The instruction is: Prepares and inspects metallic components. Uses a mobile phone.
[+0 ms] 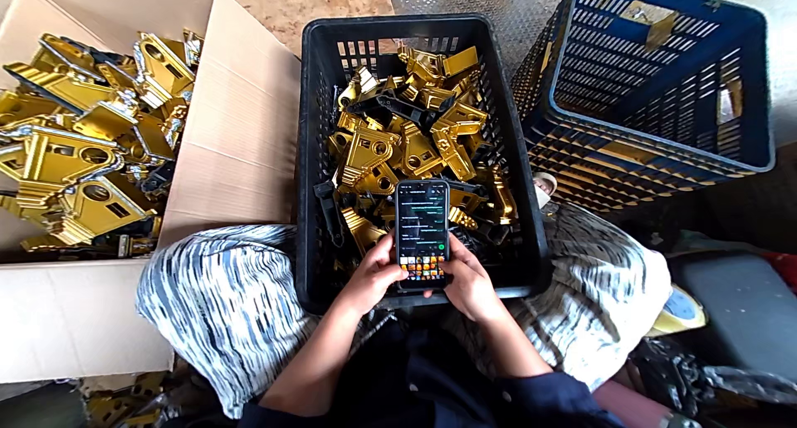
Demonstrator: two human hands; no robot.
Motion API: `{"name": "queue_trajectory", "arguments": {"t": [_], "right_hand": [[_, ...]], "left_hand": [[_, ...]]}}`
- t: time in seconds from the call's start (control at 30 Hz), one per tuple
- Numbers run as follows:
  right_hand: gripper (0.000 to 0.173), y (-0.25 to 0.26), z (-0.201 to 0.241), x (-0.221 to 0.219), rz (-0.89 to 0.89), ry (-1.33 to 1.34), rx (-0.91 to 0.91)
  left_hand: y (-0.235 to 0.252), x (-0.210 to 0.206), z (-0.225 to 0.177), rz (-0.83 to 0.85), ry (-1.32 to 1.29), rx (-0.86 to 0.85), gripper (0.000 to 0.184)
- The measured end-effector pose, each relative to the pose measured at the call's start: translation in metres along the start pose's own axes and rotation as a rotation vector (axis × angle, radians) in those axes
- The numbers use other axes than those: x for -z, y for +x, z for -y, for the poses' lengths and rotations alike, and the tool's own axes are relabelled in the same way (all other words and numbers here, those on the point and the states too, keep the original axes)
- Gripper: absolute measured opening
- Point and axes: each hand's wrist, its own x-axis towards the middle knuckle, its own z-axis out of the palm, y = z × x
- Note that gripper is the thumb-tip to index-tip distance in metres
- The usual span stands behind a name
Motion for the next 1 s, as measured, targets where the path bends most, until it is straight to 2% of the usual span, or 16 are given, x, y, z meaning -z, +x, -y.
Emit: {"name": "queue_trajectory", "arguments": {"t": [0.57,0.73,0.9,1.0], "right_hand": [[0.053,-0.0002,-0.0004,0.0002,0.005,0.028,-0.001],[0.062,-0.0011,-0.0003,0.0022,0.044,-0.065,0.013],[0.078,-0.0023,0.0026,0.0021,0.107,-0.161,0.035],[0.076,-0.0016,0.0017,0.0025,0.084,-0.159,0.027]], "left_hand": [[0.0006,-0.0005,0.0006,-0.022,0.012,0.002,0.066],[0.0005,-0.0004,0.0015,-0.021,-0.013,-0.015,0.066],[-0.0002,-0.0002,0.0018,-0.034,-0.018,-0.019,0.066],[-0.0003,0.0004,0.0014,-0.024,-0.015,-0.017,0.068]]}}
